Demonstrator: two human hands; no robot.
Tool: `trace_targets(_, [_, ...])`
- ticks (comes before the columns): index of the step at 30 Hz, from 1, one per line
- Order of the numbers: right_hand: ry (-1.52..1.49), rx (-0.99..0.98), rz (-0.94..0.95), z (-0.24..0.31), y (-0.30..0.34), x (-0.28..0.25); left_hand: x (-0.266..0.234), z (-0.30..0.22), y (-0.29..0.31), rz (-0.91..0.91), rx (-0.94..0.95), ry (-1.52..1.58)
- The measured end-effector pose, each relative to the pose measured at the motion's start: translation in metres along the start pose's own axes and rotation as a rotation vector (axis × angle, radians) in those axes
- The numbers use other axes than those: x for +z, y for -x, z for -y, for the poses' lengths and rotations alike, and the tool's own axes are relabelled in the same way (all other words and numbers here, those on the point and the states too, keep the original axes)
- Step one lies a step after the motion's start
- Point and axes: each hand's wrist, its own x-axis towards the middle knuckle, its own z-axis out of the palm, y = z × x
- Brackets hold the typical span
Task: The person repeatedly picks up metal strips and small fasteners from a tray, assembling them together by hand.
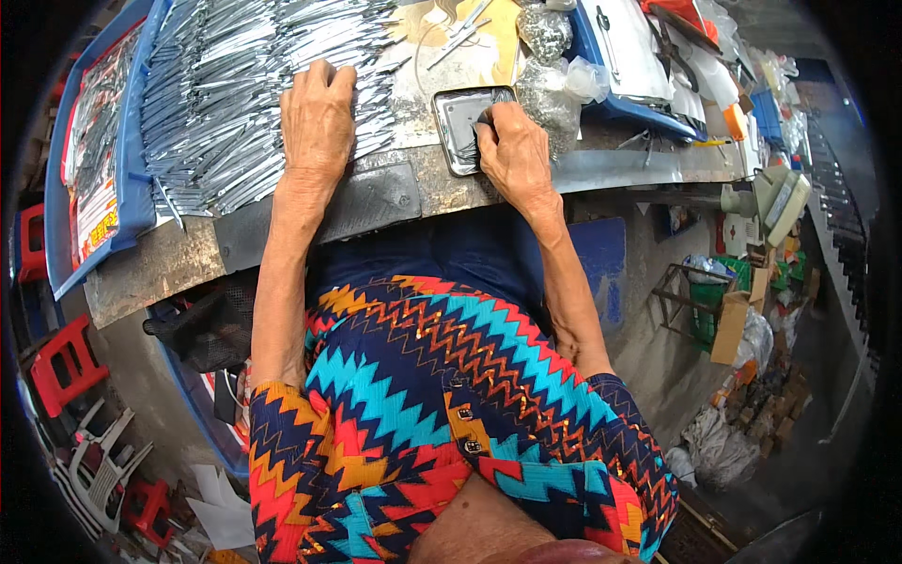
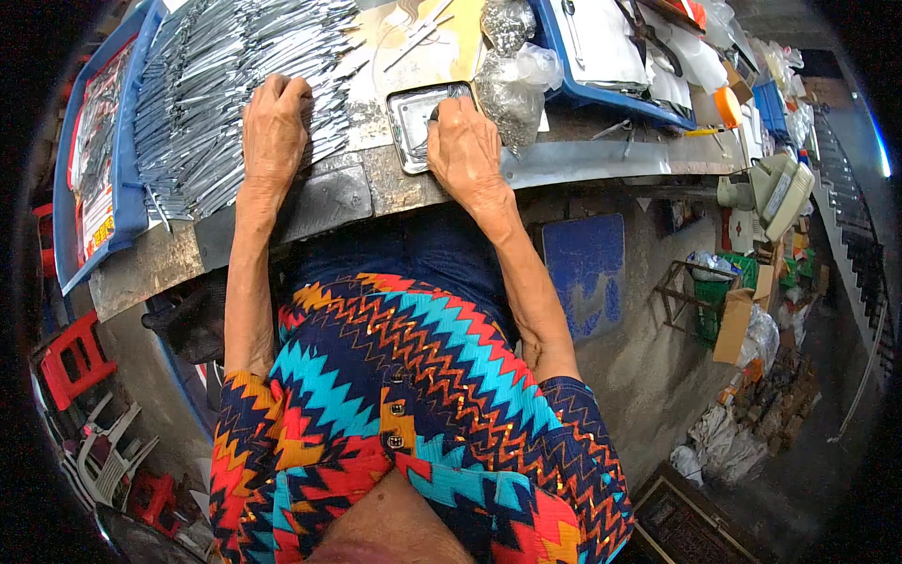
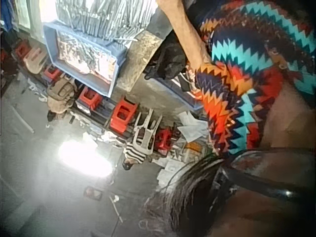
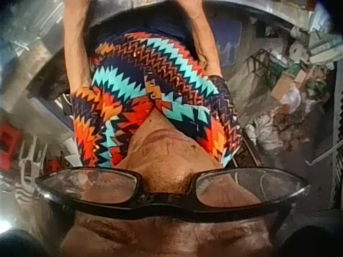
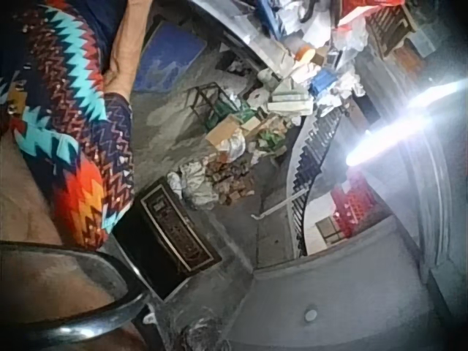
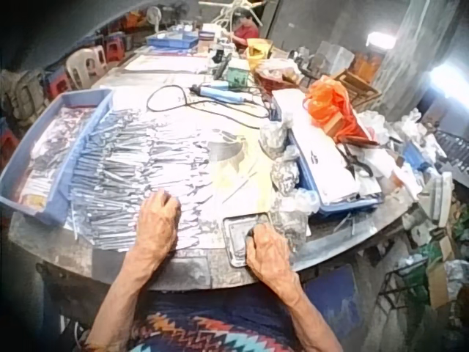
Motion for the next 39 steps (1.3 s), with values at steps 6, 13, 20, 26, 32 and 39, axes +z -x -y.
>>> trace_targets(6, [0.079, -0.117, -0.023, 0.0, -0.003, 0.002, -0.004, -0.008, -0.005, 0.005, 0.035, -0.059])
trace_targets(13, [0.197, -0.129, 0.184, 0.013, -0.015, -0.013, 0.006, -0.049, -0.048, 0.069, 0.114, 0.122])
trace_targets(20, [0.154, -0.193, 0.463, 0.01, -0.038, -0.021, 0.064, -0.072, -0.086, 0.178, 0.092, 0.172])
trace_targets(26, [0.007, -0.231, 0.248, -0.008, -0.024, -0.014, 0.075, -0.077, -0.083, 0.24, -0.044, 0.155])
trace_targets(32, [-0.29, 0.025, 0.128, 0.001, -0.014, -0.024, 0.064, -0.053, -0.064, 0.081, -0.019, 0.518])
trace_targets(39, [-0.866, 0.317, 0.062, 0.01, -0.003, -0.025, 0.011, -0.067, -0.025, 0.412, -0.559, 1.645])
